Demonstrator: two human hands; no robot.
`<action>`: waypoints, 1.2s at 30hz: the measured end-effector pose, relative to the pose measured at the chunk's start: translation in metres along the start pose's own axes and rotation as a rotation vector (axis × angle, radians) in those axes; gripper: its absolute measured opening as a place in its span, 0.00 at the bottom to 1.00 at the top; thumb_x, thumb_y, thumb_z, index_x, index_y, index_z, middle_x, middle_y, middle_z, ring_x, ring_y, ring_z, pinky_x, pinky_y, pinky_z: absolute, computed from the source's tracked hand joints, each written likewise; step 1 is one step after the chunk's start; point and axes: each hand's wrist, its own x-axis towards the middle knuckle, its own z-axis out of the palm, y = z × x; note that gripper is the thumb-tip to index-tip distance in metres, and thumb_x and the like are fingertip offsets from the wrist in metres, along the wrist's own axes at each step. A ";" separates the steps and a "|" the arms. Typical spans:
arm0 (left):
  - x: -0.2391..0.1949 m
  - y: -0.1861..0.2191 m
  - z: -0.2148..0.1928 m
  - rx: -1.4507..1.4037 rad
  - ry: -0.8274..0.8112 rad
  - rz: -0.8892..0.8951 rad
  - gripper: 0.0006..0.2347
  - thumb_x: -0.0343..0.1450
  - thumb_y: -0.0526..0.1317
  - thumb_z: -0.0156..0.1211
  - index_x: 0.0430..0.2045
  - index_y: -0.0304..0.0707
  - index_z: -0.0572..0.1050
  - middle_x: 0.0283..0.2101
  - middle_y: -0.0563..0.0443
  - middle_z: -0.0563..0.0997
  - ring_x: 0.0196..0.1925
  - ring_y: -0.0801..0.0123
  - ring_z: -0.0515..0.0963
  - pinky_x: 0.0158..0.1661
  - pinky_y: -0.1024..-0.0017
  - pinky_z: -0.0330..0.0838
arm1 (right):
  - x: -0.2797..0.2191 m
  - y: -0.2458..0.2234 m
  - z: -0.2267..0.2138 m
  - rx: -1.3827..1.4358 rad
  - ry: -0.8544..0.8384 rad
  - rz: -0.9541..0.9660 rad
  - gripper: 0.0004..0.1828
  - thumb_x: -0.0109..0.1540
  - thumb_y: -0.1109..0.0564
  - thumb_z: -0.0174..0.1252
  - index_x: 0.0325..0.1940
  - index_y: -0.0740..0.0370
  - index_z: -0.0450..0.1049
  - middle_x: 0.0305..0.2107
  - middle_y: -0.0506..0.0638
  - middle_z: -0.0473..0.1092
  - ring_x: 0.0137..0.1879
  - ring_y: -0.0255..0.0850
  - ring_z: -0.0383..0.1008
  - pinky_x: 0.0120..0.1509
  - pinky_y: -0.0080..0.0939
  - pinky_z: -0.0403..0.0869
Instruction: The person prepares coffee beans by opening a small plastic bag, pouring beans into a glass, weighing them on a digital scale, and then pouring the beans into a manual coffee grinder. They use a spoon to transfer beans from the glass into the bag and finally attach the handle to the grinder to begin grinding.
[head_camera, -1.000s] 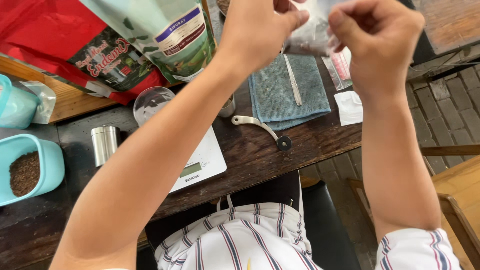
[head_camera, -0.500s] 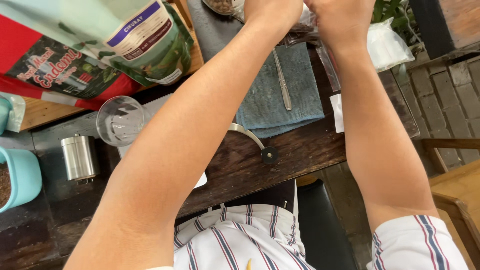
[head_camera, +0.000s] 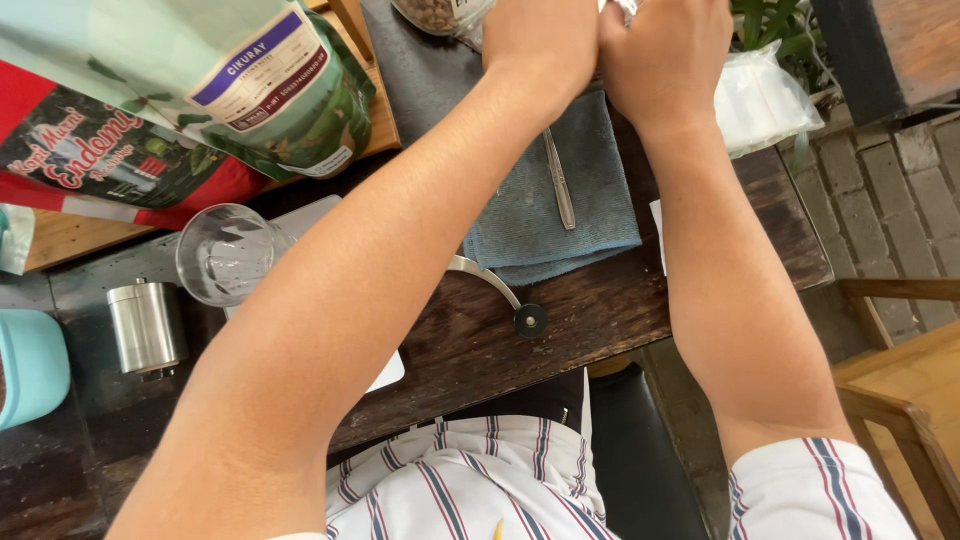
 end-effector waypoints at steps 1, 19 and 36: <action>0.010 0.012 0.009 0.021 0.005 -0.003 0.08 0.71 0.36 0.54 0.31 0.50 0.82 0.40 0.49 0.86 0.43 0.46 0.86 0.39 0.50 0.80 | 0.000 -0.003 -0.001 -0.084 -0.045 -0.035 0.09 0.56 0.51 0.62 0.34 0.46 0.87 0.28 0.52 0.80 0.33 0.60 0.75 0.32 0.60 0.68; -0.220 0.033 -0.160 -0.008 0.697 0.619 0.23 0.82 0.63 0.48 0.69 0.58 0.66 0.74 0.63 0.78 0.78 0.77 0.87 0.84 0.78 0.83 | -0.043 -0.120 -0.125 0.879 0.095 0.063 0.06 0.72 0.61 0.52 0.45 0.67 0.64 0.37 0.49 0.64 0.46 0.43 0.59 0.50 0.44 0.57; -0.379 -0.127 -0.098 -0.569 0.483 0.720 0.40 0.76 0.74 0.31 0.77 0.44 0.52 0.81 0.37 0.48 0.86 0.39 0.44 0.84 0.38 0.32 | -0.144 -0.341 -0.226 1.842 -0.272 0.247 0.43 0.73 0.27 0.55 0.84 0.49 0.54 0.80 0.70 0.49 0.89 0.69 0.48 0.94 0.82 0.50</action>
